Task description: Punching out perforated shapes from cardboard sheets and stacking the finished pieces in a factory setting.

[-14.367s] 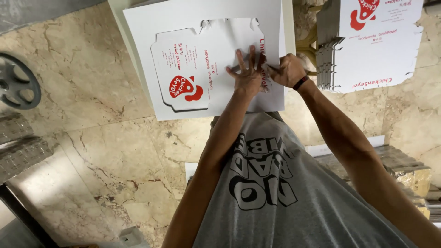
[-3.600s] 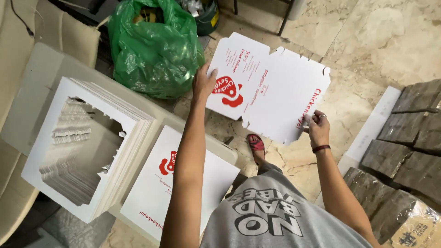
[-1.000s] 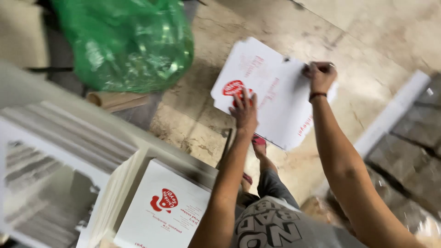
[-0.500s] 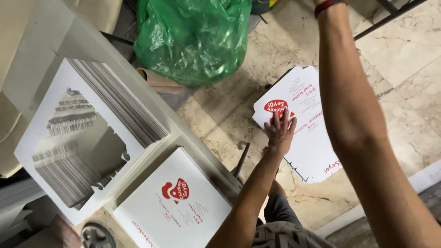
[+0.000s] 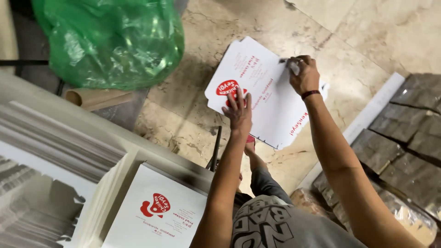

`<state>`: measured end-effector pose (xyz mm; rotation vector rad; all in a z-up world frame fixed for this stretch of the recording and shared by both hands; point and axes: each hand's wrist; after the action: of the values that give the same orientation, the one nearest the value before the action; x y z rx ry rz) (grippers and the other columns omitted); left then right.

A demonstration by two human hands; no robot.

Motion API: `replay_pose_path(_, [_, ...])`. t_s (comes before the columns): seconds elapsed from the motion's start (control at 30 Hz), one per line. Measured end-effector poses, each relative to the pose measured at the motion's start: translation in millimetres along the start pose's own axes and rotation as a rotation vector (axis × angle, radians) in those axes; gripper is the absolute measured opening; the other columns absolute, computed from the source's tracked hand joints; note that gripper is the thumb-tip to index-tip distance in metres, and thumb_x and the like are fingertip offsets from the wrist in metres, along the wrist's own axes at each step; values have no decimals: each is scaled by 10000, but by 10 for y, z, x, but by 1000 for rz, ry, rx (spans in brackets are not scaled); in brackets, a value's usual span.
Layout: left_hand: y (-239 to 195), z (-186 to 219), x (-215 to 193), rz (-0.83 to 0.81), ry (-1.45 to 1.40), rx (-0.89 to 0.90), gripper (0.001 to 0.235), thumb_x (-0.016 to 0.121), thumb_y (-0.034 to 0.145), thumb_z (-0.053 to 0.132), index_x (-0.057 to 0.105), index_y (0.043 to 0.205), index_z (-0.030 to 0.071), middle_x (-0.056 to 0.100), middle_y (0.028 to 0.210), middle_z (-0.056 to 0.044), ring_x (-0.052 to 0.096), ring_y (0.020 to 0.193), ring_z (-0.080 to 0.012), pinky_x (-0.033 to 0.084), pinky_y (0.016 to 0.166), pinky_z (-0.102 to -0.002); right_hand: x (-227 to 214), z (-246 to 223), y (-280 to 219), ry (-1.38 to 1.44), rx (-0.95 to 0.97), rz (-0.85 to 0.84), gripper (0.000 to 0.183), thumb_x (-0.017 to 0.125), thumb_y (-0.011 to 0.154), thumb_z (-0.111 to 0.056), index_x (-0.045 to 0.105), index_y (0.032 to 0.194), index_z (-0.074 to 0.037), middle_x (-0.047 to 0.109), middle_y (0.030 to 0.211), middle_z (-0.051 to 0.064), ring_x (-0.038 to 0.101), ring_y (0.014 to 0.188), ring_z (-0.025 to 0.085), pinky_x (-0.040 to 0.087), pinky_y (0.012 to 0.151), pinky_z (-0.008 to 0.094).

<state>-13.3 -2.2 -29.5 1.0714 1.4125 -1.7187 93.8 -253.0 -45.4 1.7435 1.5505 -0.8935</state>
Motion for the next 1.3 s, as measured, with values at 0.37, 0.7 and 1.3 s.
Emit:
replay_pose_path(0.37, [-2, -18, -3, -67, 29, -9, 979, 760, 796, 126, 232, 1616, 214, -70, 1698, -199, -3, 1527, -549, 392, 1023, -749, -12, 55, 49, -216, 8, -185, 268, 700, 847, -143, 768, 1085, -42, 694, 1074, 141, 631, 972, 375, 553, 685, 502])
replay_pose_path(0.7, [5, -12, -63, -152, -12, -6, 1015, 739, 830, 77, 149, 1647, 195, -161, 1681, -206, -81, 1516, -565, 337, 1074, -779, -64, -89, -47, -293, -129, -7, 156, 789, 933, -149, 702, 990, -32, 642, 992, 130, 587, 878, 322, 526, 609, 437])
replay_pose_path(1.3, [-6, -25, -8, -133, -49, 11, 919, 638, 878, -8, 164, 1646, 165, -167, 1672, -223, -112, 1502, -578, 307, 1073, -802, -406, -595, 174, 8, 718, -369, 381, 644, 973, -217, 411, 678, -157, 449, 652, -51, 369, 579, 108, 378, 493, 294])
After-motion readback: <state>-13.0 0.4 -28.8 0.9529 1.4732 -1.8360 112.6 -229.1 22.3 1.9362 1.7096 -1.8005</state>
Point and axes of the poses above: each hand's wrist, its own y-axis towards the middle knuckle, its own x-axis out of the palm, z = x × y
